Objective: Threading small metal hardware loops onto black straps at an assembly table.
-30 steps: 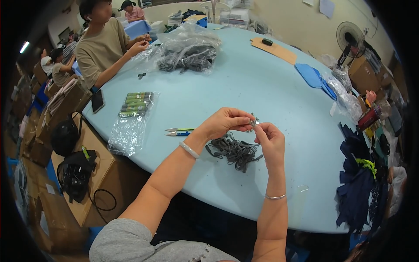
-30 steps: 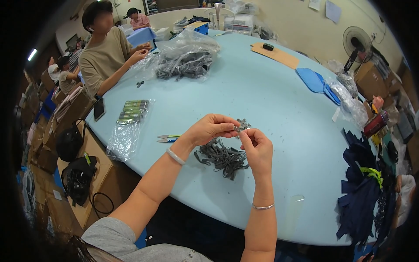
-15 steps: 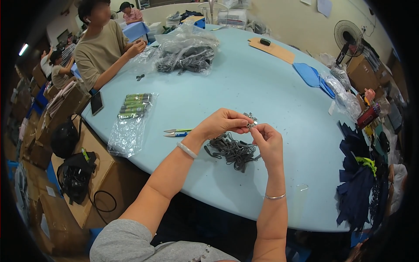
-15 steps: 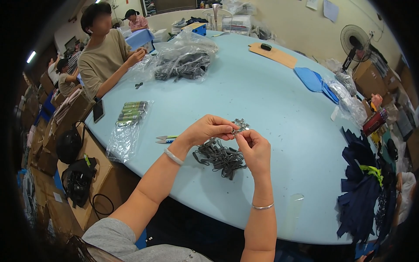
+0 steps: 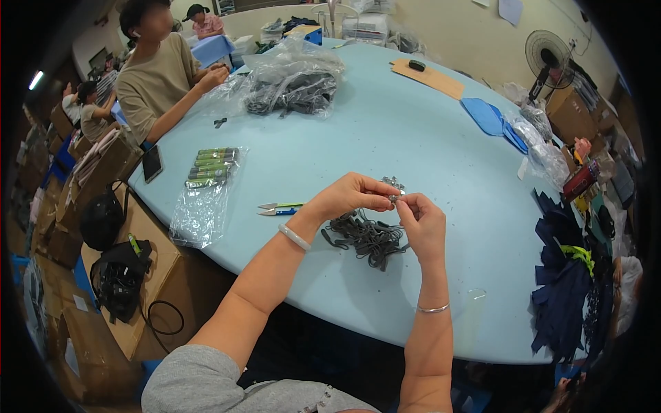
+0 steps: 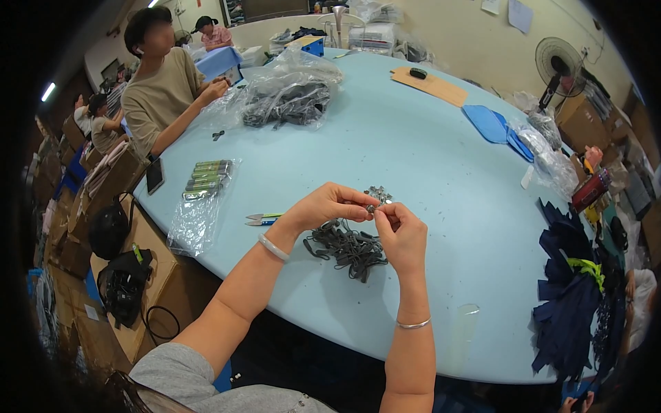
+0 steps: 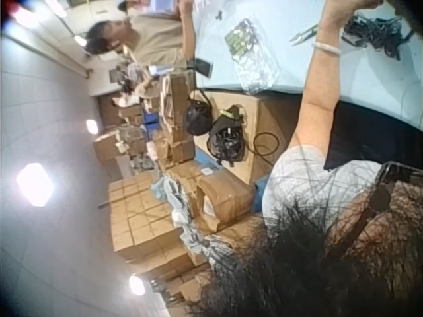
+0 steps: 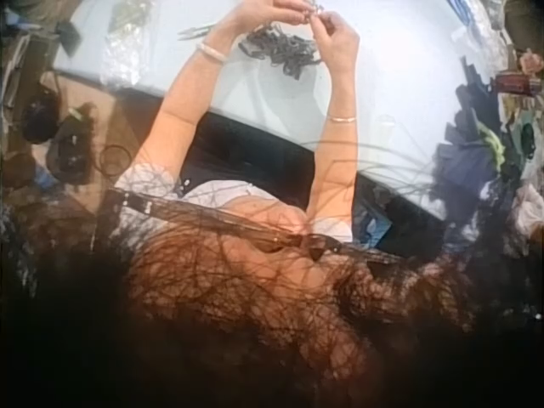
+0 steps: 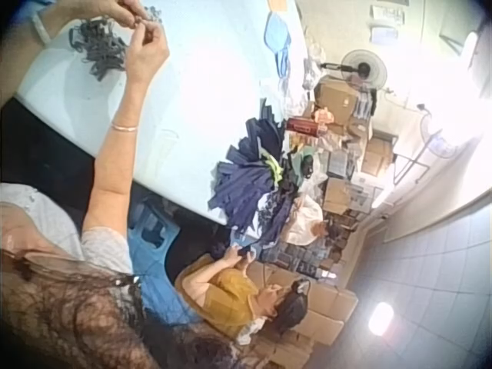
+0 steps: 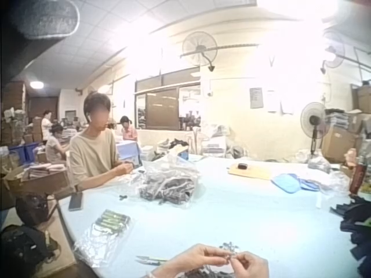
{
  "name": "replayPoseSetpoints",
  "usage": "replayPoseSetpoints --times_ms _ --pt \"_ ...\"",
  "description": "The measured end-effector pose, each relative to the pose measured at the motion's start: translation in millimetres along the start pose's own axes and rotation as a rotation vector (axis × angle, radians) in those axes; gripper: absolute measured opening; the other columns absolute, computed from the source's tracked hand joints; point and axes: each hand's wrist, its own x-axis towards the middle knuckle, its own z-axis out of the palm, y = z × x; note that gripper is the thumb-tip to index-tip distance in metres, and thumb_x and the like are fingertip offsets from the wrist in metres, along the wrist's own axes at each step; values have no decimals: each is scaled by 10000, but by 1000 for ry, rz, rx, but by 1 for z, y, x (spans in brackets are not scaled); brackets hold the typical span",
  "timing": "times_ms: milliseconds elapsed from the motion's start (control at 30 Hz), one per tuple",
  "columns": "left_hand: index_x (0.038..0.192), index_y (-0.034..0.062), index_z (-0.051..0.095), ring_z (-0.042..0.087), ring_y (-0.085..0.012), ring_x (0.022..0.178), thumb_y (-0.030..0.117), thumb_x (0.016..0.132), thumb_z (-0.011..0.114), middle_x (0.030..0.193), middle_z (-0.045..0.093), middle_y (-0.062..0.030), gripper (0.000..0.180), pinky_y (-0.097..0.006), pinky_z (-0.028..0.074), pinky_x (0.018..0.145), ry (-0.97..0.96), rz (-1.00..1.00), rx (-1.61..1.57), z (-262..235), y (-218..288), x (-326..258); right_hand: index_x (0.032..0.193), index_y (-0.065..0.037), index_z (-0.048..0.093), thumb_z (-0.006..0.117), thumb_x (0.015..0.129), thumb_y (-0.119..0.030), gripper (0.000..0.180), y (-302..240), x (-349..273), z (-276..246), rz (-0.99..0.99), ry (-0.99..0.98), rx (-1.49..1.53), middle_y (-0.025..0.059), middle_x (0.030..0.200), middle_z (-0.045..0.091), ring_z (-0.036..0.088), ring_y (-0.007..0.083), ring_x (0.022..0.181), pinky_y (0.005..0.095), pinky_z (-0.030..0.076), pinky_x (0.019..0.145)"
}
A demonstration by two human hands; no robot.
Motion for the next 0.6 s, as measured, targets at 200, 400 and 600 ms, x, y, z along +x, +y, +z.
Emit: replayPoseSetpoints --times_ms 200,400,600 --pt "1049 -24 663 648 -143 843 7 821 645 930 680 -106 231 -262 536 782 42 43 77 0 -1 1 812 19 646 633 825 -94 114 -1 -1 1 -15 -2 -45 48 665 641 581 75 590 228 469 566" --pt "1005 -11 683 652 -125 772 8 818 647 862 687 -93 191 -249 544 730 72 67 143 2 -1 1 833 26 639 624 844 -80 108 5 0 0 -47 -24 -54 71 696 648 618 103 599 234 482 557" --pt "1004 -12 685 649 -116 750 22 826 644 829 686 -84 186 -240 538 702 74 86 216 2 2 0 893 18 606 613 858 -61 87 -2 -1 3 20 -36 56 64 727 656 646 121 625 227 496 561"
